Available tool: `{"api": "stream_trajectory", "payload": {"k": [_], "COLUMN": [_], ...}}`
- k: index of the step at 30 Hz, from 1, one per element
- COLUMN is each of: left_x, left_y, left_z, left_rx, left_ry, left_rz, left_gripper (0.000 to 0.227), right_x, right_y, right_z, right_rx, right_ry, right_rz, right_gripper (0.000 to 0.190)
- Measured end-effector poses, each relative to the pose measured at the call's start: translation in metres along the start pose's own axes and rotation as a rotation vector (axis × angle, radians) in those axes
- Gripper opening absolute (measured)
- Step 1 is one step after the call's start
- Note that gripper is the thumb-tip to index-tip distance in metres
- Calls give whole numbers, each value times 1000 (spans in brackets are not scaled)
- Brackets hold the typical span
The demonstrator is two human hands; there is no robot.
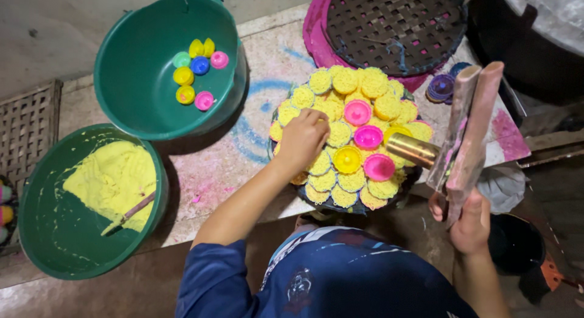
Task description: The person scoops yellow cake mix into a handheld mold, closes it, and presses the mold onto a tray of colorful circular items to release the shaped mix. The person repeats this process multiple times, filling the mold and pressing it onto the tray.
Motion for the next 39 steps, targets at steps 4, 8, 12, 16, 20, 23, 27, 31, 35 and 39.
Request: {"api": "stream_trajectory", "payload": {"k": [4, 8, 12, 16, 20, 23, 27, 31, 35, 39], "left_x": [4, -1, -31, -79, -118, -159, -202, -267, -327, -380], "left_y": [-8, -40, -70, -76, -84, -66, -9, -9, 22, 57], "left_z": [22, 64, 102, 83, 110, 159, 227, 278, 310, 332], "left_rx": [53, -114, -365, -479, -893, -534, -306, -443, -333, -666], "left_ry": [-32, -69, -22, 663, 677, 542, 665, 511, 428, 292], "left_rz": [14, -23, -177, 32, 48, 85, 130, 326, 471, 534], "left_gripper": [22, 56, 62, 41, 21, 22, 22, 9, 16, 19], "right_x": [-1, 8, 36, 40, 62, 83, 68, 28, 0, -5], "right_y": [-4, 5, 46, 108, 152, 164, 142, 139, 126, 106], "right_z": [6, -15, -74, -170, -267, -330, -400, -455, -507, -537], "right_rx": [-22, 35, -451, -796, -643, -437, -135, 9, 150, 258], "right_ry": [-4, 31, 355, 755, 1111, 1353, 1749, 2066, 2135, 2172], "right_rz": [-9, -29, 158, 738, 964, 1325, 620, 335, 197, 71], "right_gripper": [76, 69, 69, 60, 58, 59, 57, 55, 55, 56]}}
Point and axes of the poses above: each hand's wrist, its own x-axis towards the middle knuckle, its own z-axis out of the back of the hand, y = z × x, the point moved 5 cm from there along x, towards the middle knuckle, and after that the axes turned 10 degrees about z, right-handed, at the moved point
